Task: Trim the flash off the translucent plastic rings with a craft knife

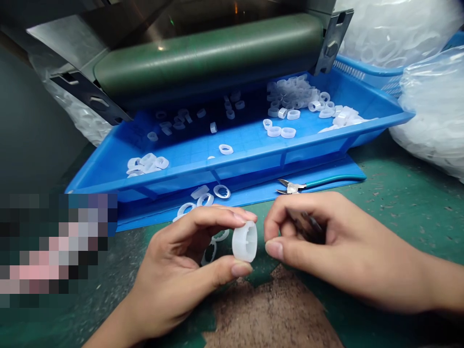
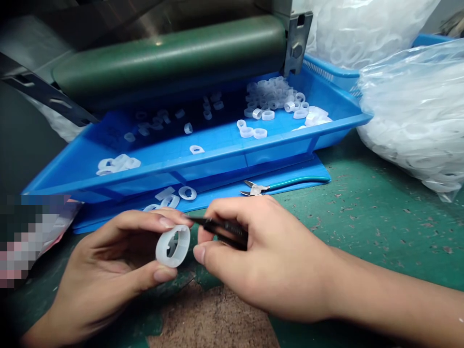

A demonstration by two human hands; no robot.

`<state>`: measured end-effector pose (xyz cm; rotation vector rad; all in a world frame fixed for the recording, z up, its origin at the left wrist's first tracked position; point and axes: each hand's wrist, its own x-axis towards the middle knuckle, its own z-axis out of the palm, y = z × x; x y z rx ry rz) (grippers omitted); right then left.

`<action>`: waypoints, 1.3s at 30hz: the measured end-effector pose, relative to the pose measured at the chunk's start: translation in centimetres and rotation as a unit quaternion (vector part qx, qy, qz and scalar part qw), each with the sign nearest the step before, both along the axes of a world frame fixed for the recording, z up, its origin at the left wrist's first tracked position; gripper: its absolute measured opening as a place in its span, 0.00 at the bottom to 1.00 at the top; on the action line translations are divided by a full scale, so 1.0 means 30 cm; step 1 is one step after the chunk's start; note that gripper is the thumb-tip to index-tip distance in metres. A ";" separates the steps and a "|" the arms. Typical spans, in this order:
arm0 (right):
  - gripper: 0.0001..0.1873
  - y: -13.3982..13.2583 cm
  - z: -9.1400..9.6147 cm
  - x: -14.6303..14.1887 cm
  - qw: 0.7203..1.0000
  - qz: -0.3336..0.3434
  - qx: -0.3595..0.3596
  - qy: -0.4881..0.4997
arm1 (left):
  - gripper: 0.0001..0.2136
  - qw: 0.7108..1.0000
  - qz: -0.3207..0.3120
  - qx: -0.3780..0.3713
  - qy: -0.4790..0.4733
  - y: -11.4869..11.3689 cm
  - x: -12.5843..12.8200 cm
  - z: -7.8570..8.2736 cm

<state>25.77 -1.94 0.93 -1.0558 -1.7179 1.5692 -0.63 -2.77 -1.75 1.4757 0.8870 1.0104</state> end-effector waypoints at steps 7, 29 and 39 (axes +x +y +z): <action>0.18 0.018 0.008 -0.003 0.975 0.072 -0.196 0.079 | 0.19 0.996 -0.010 0.078 0.036 -0.005 0.002 -0.002; 0.23 0.008 -0.013 -0.026 0.979 0.042 -0.176 0.093 | 0.16 0.986 0.008 0.131 0.101 -0.024 0.001 -0.022; 0.17 0.004 -0.004 -0.015 0.967 0.028 -0.241 0.077 | 0.17 0.978 -0.034 0.167 0.121 -0.009 -0.012 -0.025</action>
